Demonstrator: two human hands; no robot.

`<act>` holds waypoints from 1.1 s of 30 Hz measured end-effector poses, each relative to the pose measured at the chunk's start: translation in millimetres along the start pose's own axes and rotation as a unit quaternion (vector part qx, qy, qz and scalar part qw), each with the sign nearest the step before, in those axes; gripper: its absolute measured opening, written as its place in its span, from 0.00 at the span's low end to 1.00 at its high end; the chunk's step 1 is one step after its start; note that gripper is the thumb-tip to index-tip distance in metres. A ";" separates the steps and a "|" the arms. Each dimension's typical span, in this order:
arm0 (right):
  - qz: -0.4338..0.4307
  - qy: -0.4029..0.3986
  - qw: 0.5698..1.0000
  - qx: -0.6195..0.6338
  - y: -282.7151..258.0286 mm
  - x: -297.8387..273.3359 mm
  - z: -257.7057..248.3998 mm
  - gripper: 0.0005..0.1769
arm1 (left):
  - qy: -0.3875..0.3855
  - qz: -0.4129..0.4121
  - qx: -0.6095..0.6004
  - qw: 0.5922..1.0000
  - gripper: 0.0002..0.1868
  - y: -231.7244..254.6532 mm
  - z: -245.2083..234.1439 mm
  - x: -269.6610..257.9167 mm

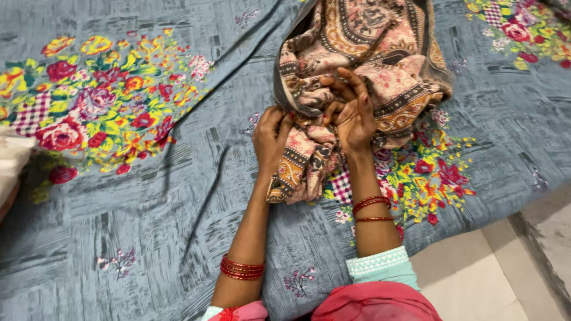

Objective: The person folds a patterned blue-green towel, then a pink striped towel, and finally a paisley-patterned scarf on a floral bedsheet. Each item is smoothed and folded into a compact rectangle and stacked.

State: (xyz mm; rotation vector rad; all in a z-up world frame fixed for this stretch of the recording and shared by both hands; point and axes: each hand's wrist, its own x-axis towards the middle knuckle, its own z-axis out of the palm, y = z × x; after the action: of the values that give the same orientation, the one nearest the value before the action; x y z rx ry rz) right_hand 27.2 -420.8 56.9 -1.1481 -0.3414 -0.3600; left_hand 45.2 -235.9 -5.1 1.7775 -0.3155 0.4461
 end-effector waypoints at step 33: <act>-0.170 0.006 0.749 -0.640 8.1 -9.2 7.7 0.06 | 0.160 -0.315 -0.593 0.724 0.09 -85.6 -142.9 -42.8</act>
State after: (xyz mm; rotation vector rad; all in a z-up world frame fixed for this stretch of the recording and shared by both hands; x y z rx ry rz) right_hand 22.0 -409.8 49.2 -2.4513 -0.2700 -1.0144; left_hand 25.7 -77.2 -68.5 0.4282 0.2521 -0.0145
